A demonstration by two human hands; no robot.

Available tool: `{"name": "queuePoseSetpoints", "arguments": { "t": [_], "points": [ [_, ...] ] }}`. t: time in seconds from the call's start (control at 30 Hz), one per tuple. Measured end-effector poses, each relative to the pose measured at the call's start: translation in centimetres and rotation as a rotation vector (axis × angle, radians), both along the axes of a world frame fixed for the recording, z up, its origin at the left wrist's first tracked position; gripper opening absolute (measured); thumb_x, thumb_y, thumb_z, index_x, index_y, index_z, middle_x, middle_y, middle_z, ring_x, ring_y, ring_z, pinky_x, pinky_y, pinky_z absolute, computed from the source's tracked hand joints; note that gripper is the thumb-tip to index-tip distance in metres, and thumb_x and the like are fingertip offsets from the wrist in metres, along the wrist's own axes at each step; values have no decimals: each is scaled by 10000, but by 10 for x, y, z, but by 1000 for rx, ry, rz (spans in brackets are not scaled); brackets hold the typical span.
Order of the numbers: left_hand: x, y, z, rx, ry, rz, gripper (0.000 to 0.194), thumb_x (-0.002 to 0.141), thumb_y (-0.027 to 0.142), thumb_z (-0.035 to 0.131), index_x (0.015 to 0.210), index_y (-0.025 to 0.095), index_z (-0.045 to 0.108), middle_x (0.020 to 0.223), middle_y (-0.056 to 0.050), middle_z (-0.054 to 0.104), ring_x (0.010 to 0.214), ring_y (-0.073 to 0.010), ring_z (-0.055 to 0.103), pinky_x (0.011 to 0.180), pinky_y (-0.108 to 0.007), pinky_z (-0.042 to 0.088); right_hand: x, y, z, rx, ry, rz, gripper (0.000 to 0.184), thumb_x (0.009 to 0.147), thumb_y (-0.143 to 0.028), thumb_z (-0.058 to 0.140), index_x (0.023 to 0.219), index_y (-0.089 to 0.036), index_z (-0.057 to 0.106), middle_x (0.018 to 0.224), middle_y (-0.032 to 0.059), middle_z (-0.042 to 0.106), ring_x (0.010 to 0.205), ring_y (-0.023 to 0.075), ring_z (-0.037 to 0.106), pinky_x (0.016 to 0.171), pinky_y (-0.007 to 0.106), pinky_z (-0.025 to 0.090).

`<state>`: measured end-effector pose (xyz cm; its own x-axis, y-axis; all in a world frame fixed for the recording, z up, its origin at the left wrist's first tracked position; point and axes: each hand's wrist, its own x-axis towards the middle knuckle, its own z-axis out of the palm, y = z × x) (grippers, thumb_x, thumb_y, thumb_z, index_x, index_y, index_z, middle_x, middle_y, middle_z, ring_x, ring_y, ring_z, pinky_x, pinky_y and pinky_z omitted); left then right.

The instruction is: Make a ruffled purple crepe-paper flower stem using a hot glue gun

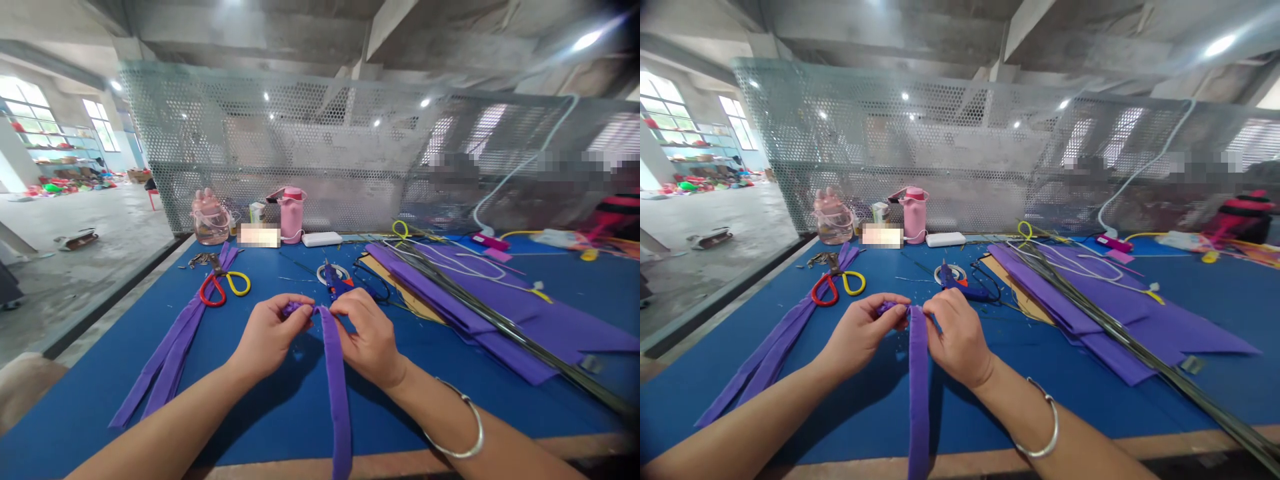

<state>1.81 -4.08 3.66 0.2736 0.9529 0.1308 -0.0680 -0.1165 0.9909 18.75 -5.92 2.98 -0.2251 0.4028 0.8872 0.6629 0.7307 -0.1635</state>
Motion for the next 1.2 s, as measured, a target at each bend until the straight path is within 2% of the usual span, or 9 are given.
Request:
{"name": "queuePoseSetpoints", "arguments": {
  "t": [0.17,0.23,0.33,0.47,0.63,0.83,0.93,1.13,1.2],
  "points": [
    [0,-5,-5,195,91,26,234,793,368,669,918,178,725,885,-65,714,796,-181,652,741,-276,522,-1,1,-1,-51,51,-15,101,868,-134,535,817,-221,539,723,21,571,689,171,539,624,313,478],
    [3,-7,-4,93,8,27,271,803,414,650,923,177,705,867,-58,703,794,-179,655,705,-275,541,1,2,-2,-6,-1,-6,93,862,-124,543,833,-212,550,726,31,585,702,178,537,638,322,480],
    [7,-9,2,-219,-170,-39,341,812,487,617,925,166,647,725,-25,664,662,-149,651,551,-234,535,5,3,-3,80,-98,4,90,847,-103,568,852,-193,566,723,52,599,702,186,527,635,328,480],
    [7,-6,8,-367,-235,-89,291,754,361,710,921,156,587,668,2,652,593,-108,630,529,-190,511,5,2,-4,111,-122,17,80,837,-113,586,843,-192,577,711,57,597,679,186,515,605,320,476],
    [3,-2,6,-155,-157,-73,230,752,280,699,916,151,601,729,5,668,660,-101,623,676,-225,522,1,1,-5,40,-21,30,113,825,-80,578,808,-189,557,696,45,570,680,182,507,612,324,451],
    [-5,1,-4,213,198,-61,143,842,259,565,919,180,655,832,-17,680,749,-136,610,683,-243,473,-1,3,-6,-122,122,36,120,859,-137,566,763,-200,530,694,18,543,662,159,513,609,295,440],
    [-7,-1,-2,293,318,-40,140,841,255,553,898,186,661,823,-18,676,748,-142,609,665,-243,466,1,5,-6,-94,70,51,115,864,-131,553,777,-201,528,702,23,556,672,163,517,619,300,440],
    [0,-4,7,-218,19,-120,281,818,453,574,886,185,528,707,22,613,594,-130,625,492,-210,464,6,4,-4,153,-220,66,111,863,-108,524,789,-188,543,671,50,559,662,183,498,593,312,433],
    [0,-1,7,-275,-3,-139,322,772,447,640,885,167,528,666,28,603,568,-113,609,480,-191,456,6,4,-3,171,-245,56,123,870,-117,519,770,-184,547,663,55,559,660,183,495,587,311,435]
  ]
}}
